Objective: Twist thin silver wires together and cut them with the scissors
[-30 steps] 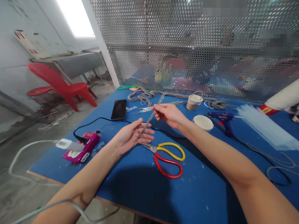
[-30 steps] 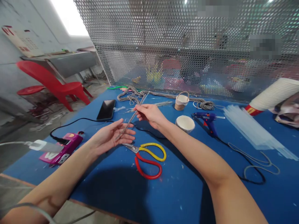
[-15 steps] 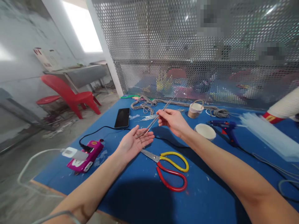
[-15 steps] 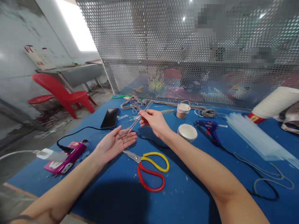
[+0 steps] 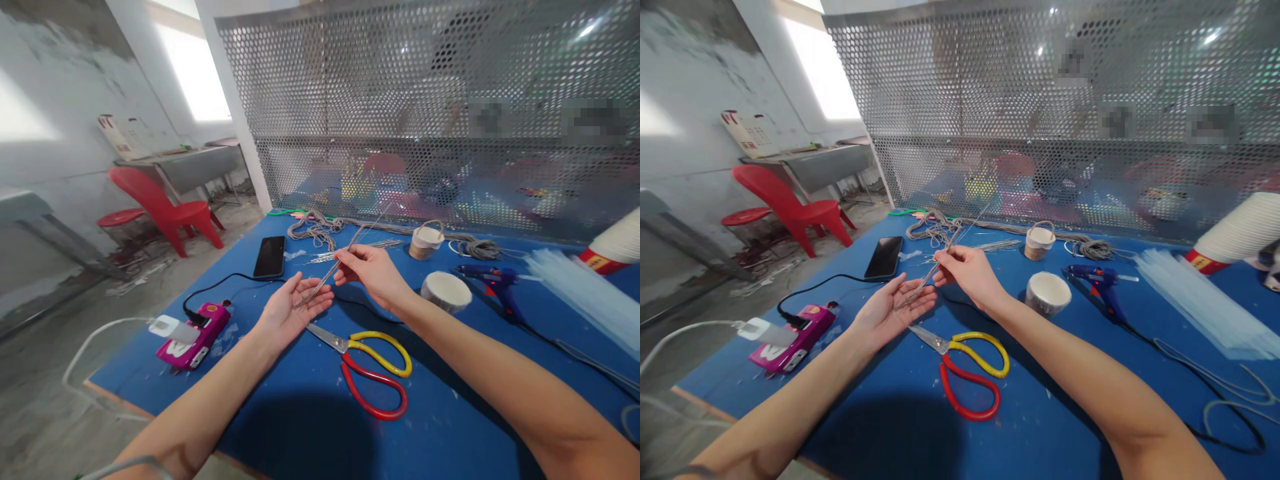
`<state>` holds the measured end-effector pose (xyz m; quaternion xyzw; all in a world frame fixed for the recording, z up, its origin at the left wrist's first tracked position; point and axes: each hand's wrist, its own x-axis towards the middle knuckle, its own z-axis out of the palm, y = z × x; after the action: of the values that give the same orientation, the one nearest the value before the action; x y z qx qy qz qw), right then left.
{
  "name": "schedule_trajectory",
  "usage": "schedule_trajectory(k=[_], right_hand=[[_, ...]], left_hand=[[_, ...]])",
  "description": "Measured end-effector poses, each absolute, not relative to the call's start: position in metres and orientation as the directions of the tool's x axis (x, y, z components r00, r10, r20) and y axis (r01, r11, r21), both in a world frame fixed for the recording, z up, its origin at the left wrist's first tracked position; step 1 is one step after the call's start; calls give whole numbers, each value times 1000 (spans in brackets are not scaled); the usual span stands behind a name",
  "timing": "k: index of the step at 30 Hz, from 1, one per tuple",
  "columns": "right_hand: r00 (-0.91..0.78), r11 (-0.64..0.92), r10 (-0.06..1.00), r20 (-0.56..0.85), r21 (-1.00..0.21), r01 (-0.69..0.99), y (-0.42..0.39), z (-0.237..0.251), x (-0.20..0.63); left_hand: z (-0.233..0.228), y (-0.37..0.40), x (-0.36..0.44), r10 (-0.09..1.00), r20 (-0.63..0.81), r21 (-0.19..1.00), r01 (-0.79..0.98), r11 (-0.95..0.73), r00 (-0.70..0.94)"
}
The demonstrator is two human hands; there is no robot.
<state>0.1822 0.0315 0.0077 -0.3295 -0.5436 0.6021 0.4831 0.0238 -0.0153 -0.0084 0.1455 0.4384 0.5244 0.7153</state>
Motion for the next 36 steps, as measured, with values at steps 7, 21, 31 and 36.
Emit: schedule_trajectory(k=[7, 21, 31, 36], right_hand=[[-377, 321, 866, 330, -943, -88, 9, 16, 181], [-439, 768, 619, 651, -620, 163, -6, 24, 180], [-438, 704, 674, 595, -696, 139, -4, 21, 177], [-440, 620, 725, 530, -780, 84, -3, 22, 172]], left_hand=[[-9, -17, 27, 909, -413, 662, -665, 345, 60], [-14, -17, 33, 936, -324, 618, -719, 318, 135], [-16, -18, 36, 929, -351, 638, -696, 329, 118], [-17, -17, 37, 921, -368, 648, -675, 353, 129]])
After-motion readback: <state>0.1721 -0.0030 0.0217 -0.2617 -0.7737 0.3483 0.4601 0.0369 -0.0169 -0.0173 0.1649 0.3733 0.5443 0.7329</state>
